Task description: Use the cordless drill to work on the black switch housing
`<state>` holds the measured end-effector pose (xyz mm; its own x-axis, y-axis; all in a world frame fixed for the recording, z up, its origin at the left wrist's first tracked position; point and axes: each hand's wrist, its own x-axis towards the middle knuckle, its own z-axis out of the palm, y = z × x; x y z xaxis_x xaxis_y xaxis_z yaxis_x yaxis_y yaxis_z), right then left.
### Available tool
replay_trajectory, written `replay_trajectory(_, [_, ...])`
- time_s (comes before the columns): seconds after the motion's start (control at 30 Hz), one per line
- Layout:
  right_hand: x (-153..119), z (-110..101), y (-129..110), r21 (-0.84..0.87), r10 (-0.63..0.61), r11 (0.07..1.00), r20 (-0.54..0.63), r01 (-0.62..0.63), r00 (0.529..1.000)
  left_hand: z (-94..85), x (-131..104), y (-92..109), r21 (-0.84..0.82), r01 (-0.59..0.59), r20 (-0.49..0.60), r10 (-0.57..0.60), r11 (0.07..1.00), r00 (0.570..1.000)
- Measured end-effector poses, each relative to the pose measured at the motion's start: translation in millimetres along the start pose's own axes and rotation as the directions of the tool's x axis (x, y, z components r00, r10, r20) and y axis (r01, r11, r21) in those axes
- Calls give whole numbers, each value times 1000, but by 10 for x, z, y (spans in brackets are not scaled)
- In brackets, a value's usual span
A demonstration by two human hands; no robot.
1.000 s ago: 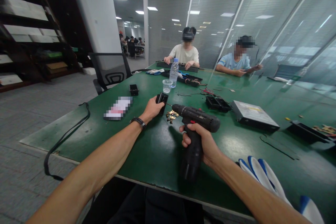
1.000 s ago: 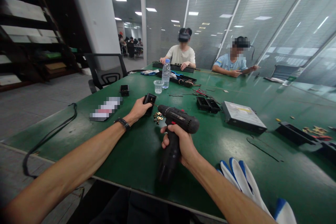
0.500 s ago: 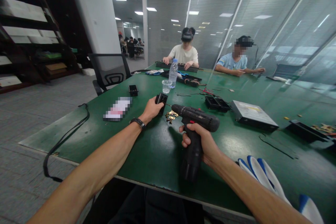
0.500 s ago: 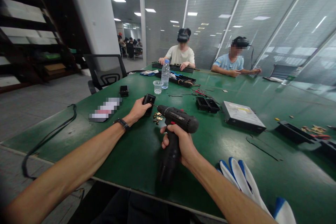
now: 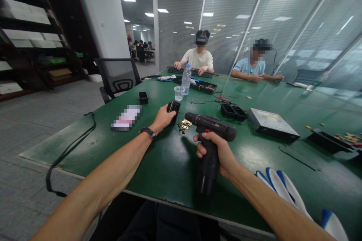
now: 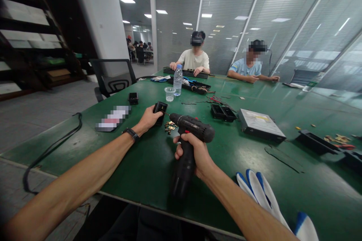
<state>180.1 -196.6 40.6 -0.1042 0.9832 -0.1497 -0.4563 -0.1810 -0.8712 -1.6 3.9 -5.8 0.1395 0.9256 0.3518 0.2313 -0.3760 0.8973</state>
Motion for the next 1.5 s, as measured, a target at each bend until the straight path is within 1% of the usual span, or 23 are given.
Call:
replay_trajectory(0.17, [12,-25,41,-19,-35,999,25,35,999,-3,12,-13,12,-18,-2,18,1000,1000])
replay_trajectory(0.37, [20,-39,-10,12,-18,1000,10,18,1000,-6,7,10,-1,1,9,-1,1000,1000])
replay_trajectory(0.63, [35,-91,75,-25,-36,999,16,37,999,-13,-8,29,-17,13,11,-13,1000,1000])
replay_trajectory(0.77, [34,-80,52,0,-30,1000,28,30,999,-13,-6,26,-31,25,15,-24,999,1000])
replay_trajectory(0.9, [19,-52,33,-25,-11,1000,34,12,999,-15,0,25,-38,17,22,-16,999,1000])
replay_trajectory(1.07, [4,-32,64,-23,-41,999,22,42,999,-22,-4,43,-11,16,30,-16,1000,999])
replay_trajectory(1.3, [27,-63,80,-4,-30,1000,27,30,999,-22,-9,57,-16,25,20,-25,1000,999])
replay_trajectory(1.5, [40,-90,52,-28,-31,999,28,32,999,-26,2,58,-32,25,41,-24,999,999])
